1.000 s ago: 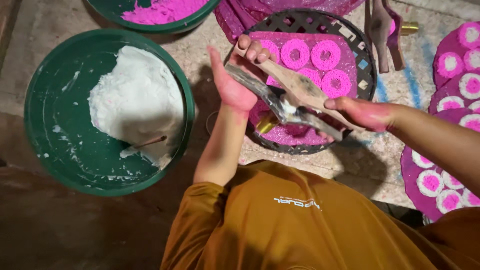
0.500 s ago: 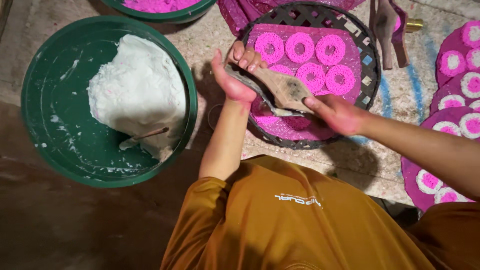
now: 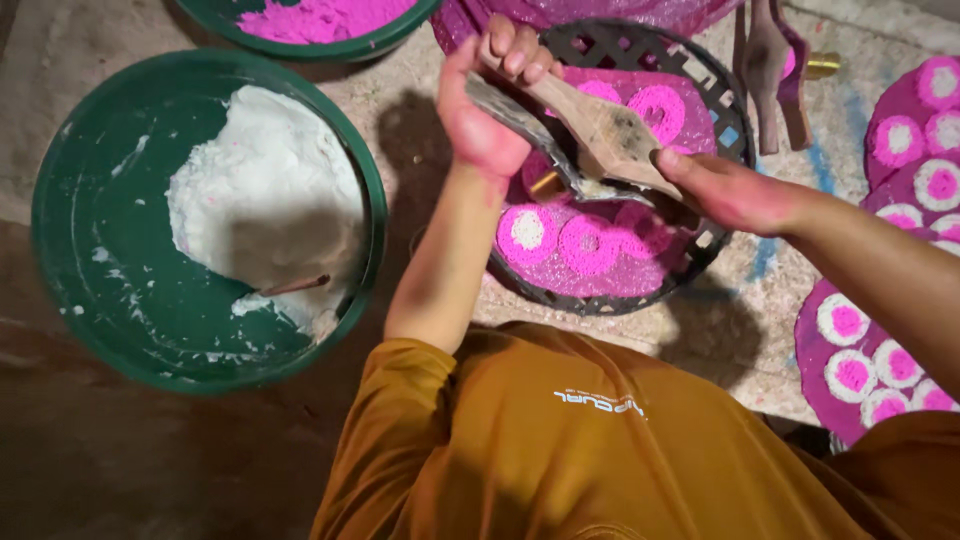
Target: The person uses a wooden mallet and a circular metal mold to press pink and white powdery material into ring shapes on a pink glittery mat. They repeatedly fill the mold, tap it to compact the material, and place the finished rings onto a tray.
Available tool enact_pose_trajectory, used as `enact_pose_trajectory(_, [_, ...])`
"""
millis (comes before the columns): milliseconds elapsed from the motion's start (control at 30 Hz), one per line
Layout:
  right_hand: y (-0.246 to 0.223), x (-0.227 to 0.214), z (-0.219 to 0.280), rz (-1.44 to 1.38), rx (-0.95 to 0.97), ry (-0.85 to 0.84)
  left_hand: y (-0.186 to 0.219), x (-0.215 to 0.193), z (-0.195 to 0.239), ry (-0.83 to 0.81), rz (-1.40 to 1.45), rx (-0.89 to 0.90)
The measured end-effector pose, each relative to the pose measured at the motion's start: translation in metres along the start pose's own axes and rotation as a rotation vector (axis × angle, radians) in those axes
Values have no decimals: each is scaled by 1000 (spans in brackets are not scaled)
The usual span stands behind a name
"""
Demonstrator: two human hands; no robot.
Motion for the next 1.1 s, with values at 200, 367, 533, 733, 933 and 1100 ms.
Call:
enact_pose_trajectory(200, [-12, -5, -14, 394, 12, 356, -22, -57, -17, 60, 149, 32])
enact_pose_trajectory(367, [-12, 7, -23, 301, 45, 284, -24, -85, -20, 83, 81, 12])
enact_pose_trajectory(533, [-3, -5, -34, 375, 23, 289, -25, -83, -20, 146, 92, 45])
enact_pose_trajectory(733, [-4, -8, -57, 77, -185, 143, 0, -44, -49, 72, -114, 28])
enact_pose_trajectory(933, [-16, -51, -62, 185, -40, 222, 2, -41, -81, 103, -1, -20])
enact_pose_trajectory(1100, [-51, -34, -76, 317, -252, 467, 7, -69, -98, -33, 20, 36])
Point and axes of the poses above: each hand's wrist, its own z-axis away from the middle knuckle, its own x-axis out of the palm, y = z × x, the point moved 6 cm from there along -z, towards the middle knuckle, and after that the axes turned 5 degrees about x, right-handed, at the moved point
